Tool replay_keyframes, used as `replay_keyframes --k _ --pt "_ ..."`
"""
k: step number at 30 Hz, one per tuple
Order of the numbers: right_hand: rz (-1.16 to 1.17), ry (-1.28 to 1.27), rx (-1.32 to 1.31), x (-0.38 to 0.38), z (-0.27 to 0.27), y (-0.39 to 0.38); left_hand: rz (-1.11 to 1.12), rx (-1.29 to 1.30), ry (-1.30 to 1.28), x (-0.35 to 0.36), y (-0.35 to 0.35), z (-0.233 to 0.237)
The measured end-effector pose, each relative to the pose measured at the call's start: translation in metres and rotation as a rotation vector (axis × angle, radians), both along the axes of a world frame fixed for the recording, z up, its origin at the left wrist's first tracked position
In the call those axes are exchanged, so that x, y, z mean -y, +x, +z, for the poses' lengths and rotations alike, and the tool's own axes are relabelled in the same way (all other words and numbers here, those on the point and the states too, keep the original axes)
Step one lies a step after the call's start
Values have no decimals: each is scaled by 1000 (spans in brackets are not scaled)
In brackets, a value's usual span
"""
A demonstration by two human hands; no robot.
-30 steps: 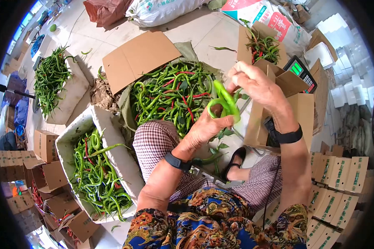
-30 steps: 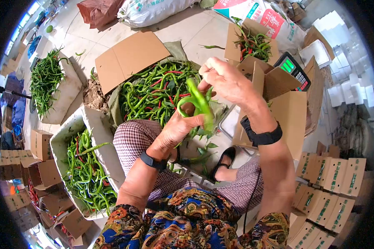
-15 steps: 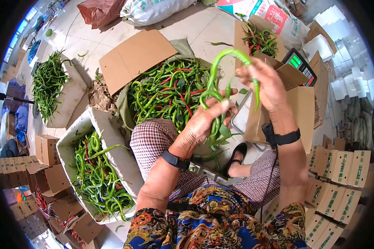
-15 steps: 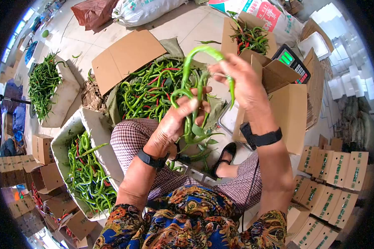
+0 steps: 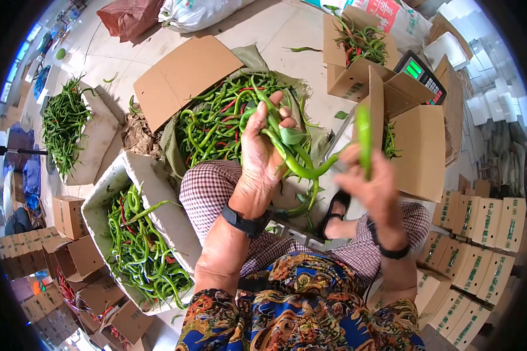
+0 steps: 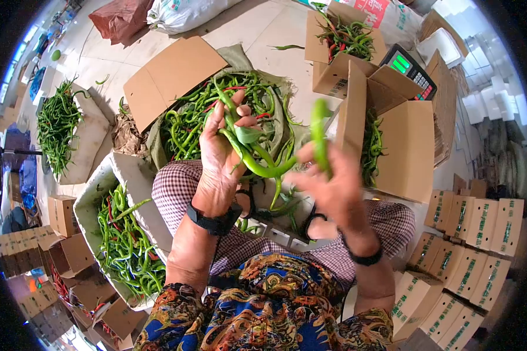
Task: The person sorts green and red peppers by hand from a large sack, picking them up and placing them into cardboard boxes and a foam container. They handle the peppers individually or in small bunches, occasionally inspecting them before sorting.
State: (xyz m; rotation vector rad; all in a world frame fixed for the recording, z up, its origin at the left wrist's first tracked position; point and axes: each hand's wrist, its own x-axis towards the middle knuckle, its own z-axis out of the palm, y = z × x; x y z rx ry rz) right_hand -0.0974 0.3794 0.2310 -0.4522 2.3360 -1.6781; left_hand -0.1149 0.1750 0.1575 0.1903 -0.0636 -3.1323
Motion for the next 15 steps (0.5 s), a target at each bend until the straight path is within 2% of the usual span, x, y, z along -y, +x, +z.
replay_keyframes --k 2,4,6,8,9,13,15 --pt "2 188 -51 27 -10 13 1 25 32 1 -1 -1" --pt "-74 237 -166 39 -42 11 -12 -25 106 1 -2 -8" --pt "-88 227 -94 41 -49 11 -14 -76 179 0 -1 -6" --pt "-100 217 -37 40 -54 11 49 8 -34 -1 1 6" --pt "-105 150 12 36 -49 9 54 75 -36 -1 1 7" --pt "-132 -282 358 10 -39 -5 26 -65 -114 2 0 5" --pt "-114 -342 435 5 -27 -9 -3 -89 -147 -2 4 12"
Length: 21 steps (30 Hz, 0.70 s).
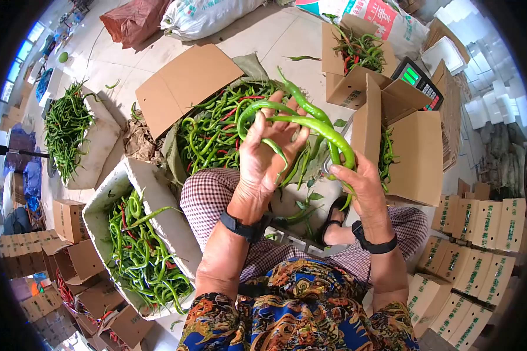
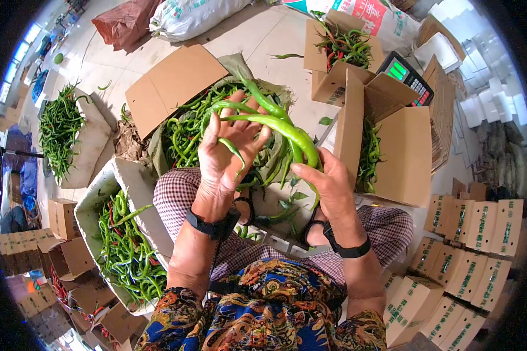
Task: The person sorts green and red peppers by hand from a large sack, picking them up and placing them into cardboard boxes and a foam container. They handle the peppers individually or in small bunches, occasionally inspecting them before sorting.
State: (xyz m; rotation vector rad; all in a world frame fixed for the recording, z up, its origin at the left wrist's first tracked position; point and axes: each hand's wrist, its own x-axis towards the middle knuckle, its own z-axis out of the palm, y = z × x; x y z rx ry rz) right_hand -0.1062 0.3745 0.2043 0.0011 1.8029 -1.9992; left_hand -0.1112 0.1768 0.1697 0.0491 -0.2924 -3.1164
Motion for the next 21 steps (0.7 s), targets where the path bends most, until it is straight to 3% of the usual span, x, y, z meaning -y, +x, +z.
replay_keyframes --k 2,7,9,14,18,21 --pt "56 -98 141 -9 0 -2 -38 -43 -31 -2 1 0" --pt "26 -126 71 -4 1 3 -7 -107 -26 0 -1 -5" --pt "13 -248 128 -16 -4 2 26 -90 1 0 -1 -3" --pt "-33 -357 96 -33 4 7 -29 -176 -158 -2 0 -2" --pt "-60 -451 71 -44 4 8 -26 -144 -367 -8 3 0" --pt "-35 -482 110 -51 4 9 -17 -53 -282 -6 6 1"
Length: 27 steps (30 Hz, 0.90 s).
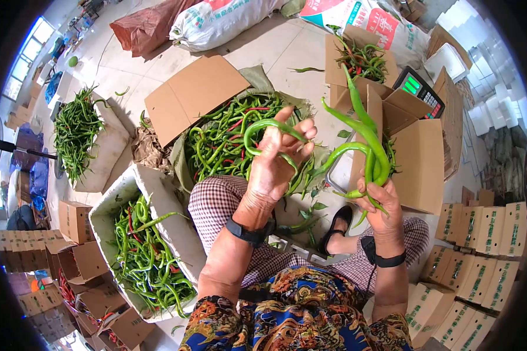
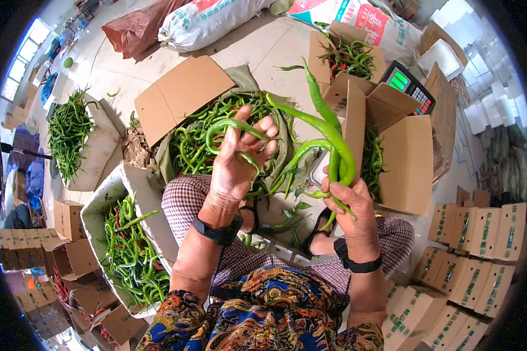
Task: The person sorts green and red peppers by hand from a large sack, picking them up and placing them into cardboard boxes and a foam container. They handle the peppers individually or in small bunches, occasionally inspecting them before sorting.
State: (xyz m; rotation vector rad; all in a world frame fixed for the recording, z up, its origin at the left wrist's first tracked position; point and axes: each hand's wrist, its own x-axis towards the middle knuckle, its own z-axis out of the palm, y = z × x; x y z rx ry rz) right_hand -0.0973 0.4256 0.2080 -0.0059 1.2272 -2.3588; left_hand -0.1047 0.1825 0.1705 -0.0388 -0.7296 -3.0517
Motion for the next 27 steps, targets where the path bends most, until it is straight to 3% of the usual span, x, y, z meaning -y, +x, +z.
replay_keyframes --k 1,6,11,14,16,18,20,22,23,26,27 --pt "-4 -3 -1 -2 -1 1 49 108 -22 -2 -1 -1" --pt "4 -186 33 -16 -7 4 -33 66 -218 3 11 5" --pt "-41 -197 28 -24 1 9 -104 199 -523 -9 31 40" --pt "-54 -9 -41 -16 13 16 -95 171 -574 -23 38 31" --pt "-240 362 -199 -6 19 24 -67 128 -620 -29 42 29" --pt "-241 341 -178 -2 20 31 -164 145 -436 -33 42 34" --pt "-234 354 -176 2 17 39 -136 190 -455 -50 45 30" --pt "-152 314 -86 5 19 47 84 0 -964 -65 46 17" --pt "-145 299 -102 10 17 49 313 -297 -1543 -65 47 12" --pt "-22 347 -146 8 8 49 356 -470 -1781 -88 47 10" --pt "-62 324 -162 8 9 50 464 -522 -1883 -90 43 8"
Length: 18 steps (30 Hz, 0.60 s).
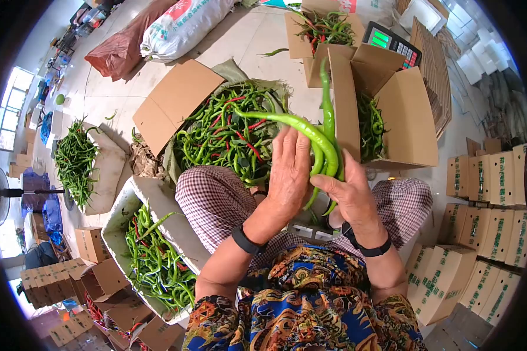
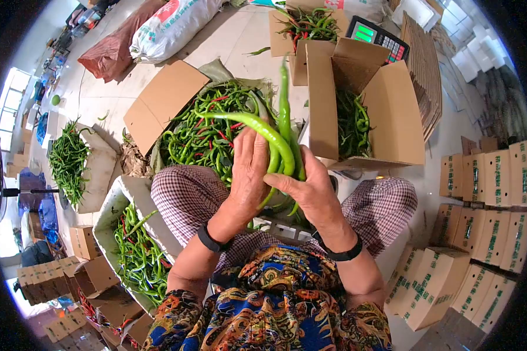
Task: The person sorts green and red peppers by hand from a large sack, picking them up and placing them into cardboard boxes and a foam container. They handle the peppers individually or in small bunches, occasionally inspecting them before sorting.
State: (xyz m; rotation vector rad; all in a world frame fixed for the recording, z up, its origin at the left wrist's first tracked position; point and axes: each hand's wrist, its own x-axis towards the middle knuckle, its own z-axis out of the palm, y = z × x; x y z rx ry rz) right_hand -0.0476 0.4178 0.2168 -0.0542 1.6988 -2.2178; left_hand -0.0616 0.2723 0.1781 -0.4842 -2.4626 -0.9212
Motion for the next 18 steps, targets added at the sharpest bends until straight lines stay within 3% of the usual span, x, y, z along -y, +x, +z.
replay_keyframes --k 3,7,10,11,13,16,18 --pt "-43 -111 63 -12 -5 -5 91 17 -95 -7 0 -3" --pt "-105 -188 111 -36 -12 -13 -213 449 630 4 26 33" --pt "-80 -268 92 -53 -10 -20 -108 461 1244 12 50 54" --pt "-94 -288 68 -56 -10 -21 3 445 1327 13 51 49" --pt "-124 -263 65 -56 -7 -22 -38 635 1233 22 58 48" --pt "-145 -139 2 -49 0 -19 -148 719 1134 6 53 56" --pt "-163 420 -357 -33 13 -13 -203 686 1128 -10 40 52"
